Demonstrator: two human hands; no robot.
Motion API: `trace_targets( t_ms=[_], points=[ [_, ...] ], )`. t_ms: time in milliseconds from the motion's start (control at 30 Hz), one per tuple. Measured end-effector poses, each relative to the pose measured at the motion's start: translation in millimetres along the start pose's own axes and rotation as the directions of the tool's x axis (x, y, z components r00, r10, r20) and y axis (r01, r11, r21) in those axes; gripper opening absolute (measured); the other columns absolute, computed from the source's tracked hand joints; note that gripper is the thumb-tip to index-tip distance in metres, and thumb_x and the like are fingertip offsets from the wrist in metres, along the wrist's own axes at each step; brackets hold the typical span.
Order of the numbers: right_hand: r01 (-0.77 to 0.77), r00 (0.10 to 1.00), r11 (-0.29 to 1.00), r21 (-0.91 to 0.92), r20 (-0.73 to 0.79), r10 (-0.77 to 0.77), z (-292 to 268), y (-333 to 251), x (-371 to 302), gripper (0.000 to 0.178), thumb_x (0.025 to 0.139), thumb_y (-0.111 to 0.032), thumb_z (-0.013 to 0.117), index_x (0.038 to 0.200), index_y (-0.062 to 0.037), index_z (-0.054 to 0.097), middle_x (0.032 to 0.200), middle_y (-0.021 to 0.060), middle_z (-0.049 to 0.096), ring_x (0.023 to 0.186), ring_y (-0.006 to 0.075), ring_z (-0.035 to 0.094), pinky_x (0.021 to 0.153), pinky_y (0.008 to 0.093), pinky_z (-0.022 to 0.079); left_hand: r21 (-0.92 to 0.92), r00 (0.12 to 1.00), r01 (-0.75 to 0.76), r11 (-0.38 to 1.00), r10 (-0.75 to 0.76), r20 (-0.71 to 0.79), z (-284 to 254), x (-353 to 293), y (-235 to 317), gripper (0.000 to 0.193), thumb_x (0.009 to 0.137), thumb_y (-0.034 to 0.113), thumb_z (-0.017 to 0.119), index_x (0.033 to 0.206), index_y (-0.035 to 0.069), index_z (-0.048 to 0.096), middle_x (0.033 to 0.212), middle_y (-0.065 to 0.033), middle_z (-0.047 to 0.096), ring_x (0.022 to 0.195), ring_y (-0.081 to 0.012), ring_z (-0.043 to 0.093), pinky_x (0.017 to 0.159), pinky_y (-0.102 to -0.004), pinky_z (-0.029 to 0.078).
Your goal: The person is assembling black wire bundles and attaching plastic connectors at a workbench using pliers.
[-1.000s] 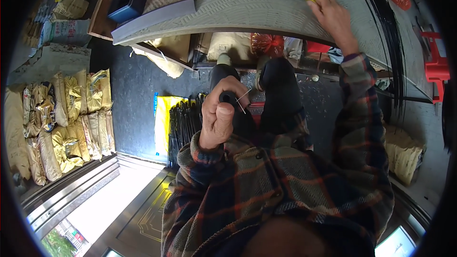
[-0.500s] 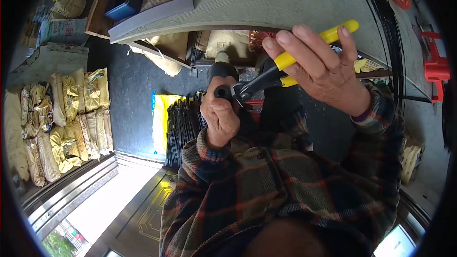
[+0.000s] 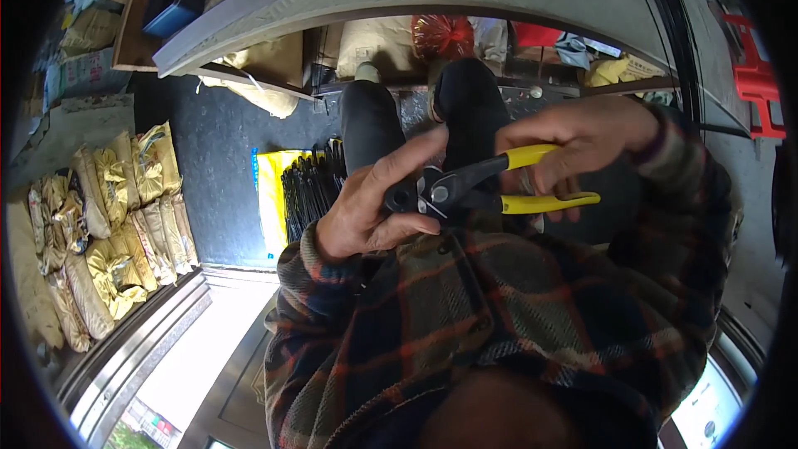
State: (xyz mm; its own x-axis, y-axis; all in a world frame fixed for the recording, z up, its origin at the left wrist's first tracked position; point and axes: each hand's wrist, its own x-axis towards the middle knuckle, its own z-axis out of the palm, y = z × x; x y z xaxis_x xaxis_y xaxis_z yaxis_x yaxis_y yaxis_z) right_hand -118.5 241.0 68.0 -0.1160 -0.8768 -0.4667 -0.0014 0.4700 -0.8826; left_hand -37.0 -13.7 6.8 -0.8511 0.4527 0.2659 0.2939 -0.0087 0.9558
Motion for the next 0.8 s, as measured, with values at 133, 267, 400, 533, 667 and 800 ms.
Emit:
trace_targets(
  t_ms=[133,267,400,533,667,800],
  points=[
    [0.066,0.998,0.9,0.43,-0.01,-0.068,3.6,12.7,-0.9,0.06,0.065,-0.047,0.072,0.101,-0.0029,0.05,0.082,0.0095,0.059,0.061,0.0178,0.061,0.05,0.0284,0.046,0.01,0.982,-0.172,0.985,0.171,0.076,1.3,-2.4,-14.6,0.06,0.067,0.028,0.074,0.113,0.0,0.046,0.105,-0.0157,0.057,0.093,-0.0273,0.059,0.078,-0.0322,0.046],
    [-0.103,0.803,0.504,-0.858,-0.371,-0.467,28.4,2.1,-1.2,0.049,0.062,-0.032,0.074,0.1,-0.0052,0.057,0.102,0.0099,0.047,0.081,0.0255,0.054,0.07,0.0377,0.044,0.121,0.986,-0.021,0.992,0.041,-0.16,11.5,-9.2,-11.5,0.058,0.067,0.028,0.074,0.11,0.0,0.048,0.101,-0.0128,0.057,0.089,-0.0236,0.06,0.077,-0.0297,0.046],
    [-0.374,0.621,0.295,-0.88,-0.473,-0.625,33.5,21.6,7.7,0.021,0.076,-0.011,0.057,0.095,-0.004,0.059,0.106,0.0126,0.045,0.094,0.0255,0.051,0.082,0.0391,0.04,0.096,0.975,-0.07,0.993,0.089,-0.204,23.6,4.2,-16.7,0.06,0.065,0.027,0.075,0.11,0.0,0.048,0.104,-0.0118,0.057,0.087,-0.0196,0.06,0.076,-0.0272,0.046],
    [-0.324,0.599,0.284,-0.903,-0.427,-0.677,30.4,22.4,-1.4,0.024,0.074,-0.011,0.061,0.097,-0.0037,0.055,0.101,0.0115,0.05,0.087,0.0248,0.054,0.075,0.0369,0.045,0.08,0.983,-0.095,0.992,0.106,-0.148,22.2,7.7,-12.3,0.067,0.058,0.03,0.077,0.112,-0.001,0.049,0.106,-0.0119,0.057,0.09,-0.0179,0.058,0.079,-0.0269,0.044],
    [0.031,0.984,0.996,-0.088,-0.174,-0.046,18.4,22.9,-7.3,0.037,0.076,-0.014,0.067,0.105,-0.0033,0.047,0.082,0.0086,0.058,0.07,0.0193,0.061,0.06,0.0296,0.05,-0.04,0.997,0.04,0.998,-0.037,0.066,9.4,8.3,-0.6,0.072,0.054,0.037,0.076,0.11,-0.002,0.053,0.106,-0.0142,0.058,0.096,-0.0195,0.057,0.083,-0.0286,0.043],
    [0.024,0.998,0.983,0.18,-0.056,-0.014,14.0,18.6,-8.6,0.063,0.072,-0.019,0.074,0.12,-0.0056,0.036,0.077,0.0062,0.058,0.052,0.0122,0.058,0.047,0.0208,0.047,-0.113,0.994,-0.033,0.993,0.044,0.099,6.0,6.6,-8.7,0.065,0.059,0.034,0.075,0.108,-0.003,0.053,0.106,-0.0152,0.058,0.093,-0.0216,0.058,0.081,-0.028,0.043]
  ],
)
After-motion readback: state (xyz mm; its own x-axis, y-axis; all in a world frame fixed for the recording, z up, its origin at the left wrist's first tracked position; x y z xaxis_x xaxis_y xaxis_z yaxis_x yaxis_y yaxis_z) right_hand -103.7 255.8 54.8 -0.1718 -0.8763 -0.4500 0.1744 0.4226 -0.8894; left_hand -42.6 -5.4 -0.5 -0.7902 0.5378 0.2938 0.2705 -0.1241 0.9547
